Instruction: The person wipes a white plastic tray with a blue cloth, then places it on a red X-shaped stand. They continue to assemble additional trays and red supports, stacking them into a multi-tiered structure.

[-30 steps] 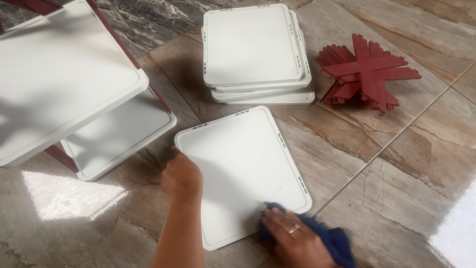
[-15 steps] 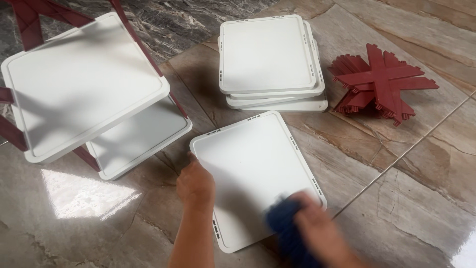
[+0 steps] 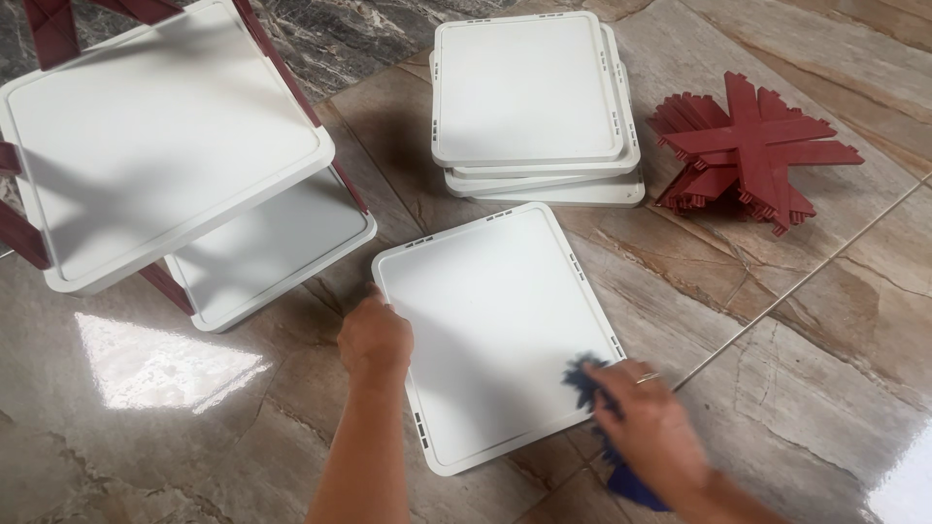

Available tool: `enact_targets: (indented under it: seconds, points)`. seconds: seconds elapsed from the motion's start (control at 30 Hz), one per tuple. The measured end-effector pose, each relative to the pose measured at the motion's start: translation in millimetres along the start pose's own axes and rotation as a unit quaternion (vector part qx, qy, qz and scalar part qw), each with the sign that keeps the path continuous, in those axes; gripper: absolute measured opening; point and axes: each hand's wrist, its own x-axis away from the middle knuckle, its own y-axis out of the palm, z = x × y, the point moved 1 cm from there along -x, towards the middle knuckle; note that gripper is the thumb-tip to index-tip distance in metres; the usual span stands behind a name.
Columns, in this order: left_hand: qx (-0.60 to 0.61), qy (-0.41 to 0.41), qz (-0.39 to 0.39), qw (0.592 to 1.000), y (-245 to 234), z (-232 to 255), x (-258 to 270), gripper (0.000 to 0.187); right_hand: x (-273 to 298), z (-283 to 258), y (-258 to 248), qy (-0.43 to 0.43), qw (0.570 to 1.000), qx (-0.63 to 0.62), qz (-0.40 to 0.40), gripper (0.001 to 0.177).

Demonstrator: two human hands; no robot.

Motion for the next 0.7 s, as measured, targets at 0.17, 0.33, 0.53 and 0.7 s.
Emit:
enact_targets:
  seconds: [0.17,0.33,0.53,0.7]
  points:
    - [-0.098,0.090,0.100,0.986,5,-1,-10,0.044,4,-39,36,-0.084,0.996,0.017,-0.011,0.052]
    - [-0.031,0.030,0.028,0.999,8,-7,-13,0.049,9,-96,64,-0.237,0.964,-0.115,-0.033,0.038]
    - [-0.095,0.091,0.082,0.988,10,-13,-19,0.050,-2,-92,44,-0.048,0.926,-0.345,-0.147,0.035]
    - [-0.074,0.076,0.069,0.992,11,-15,-17,0.050,-17,-40,-1,0.234,0.869,-0.431,-0.071,0.047]
